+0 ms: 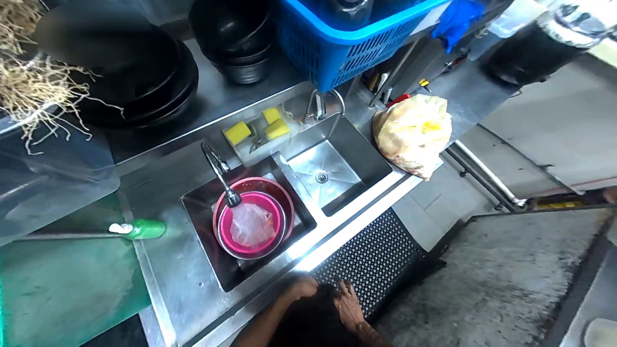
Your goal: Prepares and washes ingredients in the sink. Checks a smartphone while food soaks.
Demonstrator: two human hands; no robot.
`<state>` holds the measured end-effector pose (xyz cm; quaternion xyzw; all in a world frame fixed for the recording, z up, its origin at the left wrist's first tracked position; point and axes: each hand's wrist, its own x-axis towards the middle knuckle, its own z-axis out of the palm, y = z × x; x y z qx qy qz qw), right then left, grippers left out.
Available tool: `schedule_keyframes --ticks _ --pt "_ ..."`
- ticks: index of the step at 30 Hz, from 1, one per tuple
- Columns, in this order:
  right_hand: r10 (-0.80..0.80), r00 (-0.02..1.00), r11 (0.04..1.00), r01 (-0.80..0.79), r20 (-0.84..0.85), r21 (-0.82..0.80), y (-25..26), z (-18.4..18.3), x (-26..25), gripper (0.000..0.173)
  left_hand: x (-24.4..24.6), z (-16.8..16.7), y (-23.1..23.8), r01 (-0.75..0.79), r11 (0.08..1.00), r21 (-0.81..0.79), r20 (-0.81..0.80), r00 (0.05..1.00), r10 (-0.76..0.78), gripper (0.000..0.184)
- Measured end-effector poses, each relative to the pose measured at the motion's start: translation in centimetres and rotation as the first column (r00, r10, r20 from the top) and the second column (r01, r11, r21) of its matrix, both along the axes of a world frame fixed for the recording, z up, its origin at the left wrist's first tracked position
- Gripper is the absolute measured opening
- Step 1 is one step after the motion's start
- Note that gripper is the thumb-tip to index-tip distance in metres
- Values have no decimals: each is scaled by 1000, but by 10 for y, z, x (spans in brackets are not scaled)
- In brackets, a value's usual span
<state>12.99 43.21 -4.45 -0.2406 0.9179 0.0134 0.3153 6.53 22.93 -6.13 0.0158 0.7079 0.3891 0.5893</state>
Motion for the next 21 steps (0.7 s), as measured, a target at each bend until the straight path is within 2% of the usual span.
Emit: schedule_keyframes --ticks 1,3,4,5,7,9,10,12,14,15,17,18,19,21 --pt "-5 1000 999 5 -18 -41 0 2 0 28 -3 2 -1 35 999 -19 -34 999 -36 30" --pt "-46 982 970 0 -184 -243 5 7 2 21 -9 6 -1 144 986 -84 -158 975 -156 31" --pt "-92 962 930 -8 -255 -368 9 12 4 19 -10 9 1 191 973 -129 -201 956 -214 32" --pt "-138 956 889 5 -257 -458 15 23 5 19 -9 11 3 224 959 -172 -223 940 -260 33" --pt "-247 961 841 151 -121 -520 38 52 5 22 -3 10 9 224 944 -240 -250 926 -283 37" --pt "-479 877 737 432 50 -519 72 76 3 21 3 6 10 180 953 -243 -289 924 -248 36" --pt "-620 778 639 573 97 -513 90 87 2 24 4 4 8 146 967 -209 -309 928 -206 35" --pt "-841 518 368 759 155 -538 116 108 -3 29 -2 4 0 35 995 -95 -326 943 -64 41" --pt "-915 293 55 772 278 -633 120 131 -14 26 -17 19 -6 -144 988 56 -317 936 154 52" --pt "-895 217 -113 734 389 -670 113 144 -21 24 -26 34 -6 -240 959 153 -304 911 277 54" --pt "-771 131 -416 638 624 -648 84 171 -36 16 -45 73 3 -410 823 393 -202 834 513 52" --pt "-680 126 -533 592 722 -605 65 185 -41 18 -54 97 10 -478 713 512 -94 794 600 51" --pt "-573 157 -626 550 804 -553 45 196 -44 27 -62 124 16 -536 591 604 19 750 661 55" --pt "-374 261 -721 522 890 -456 6 210 -45 45 -71 179 25 -631 301 715 257 638 725 69"
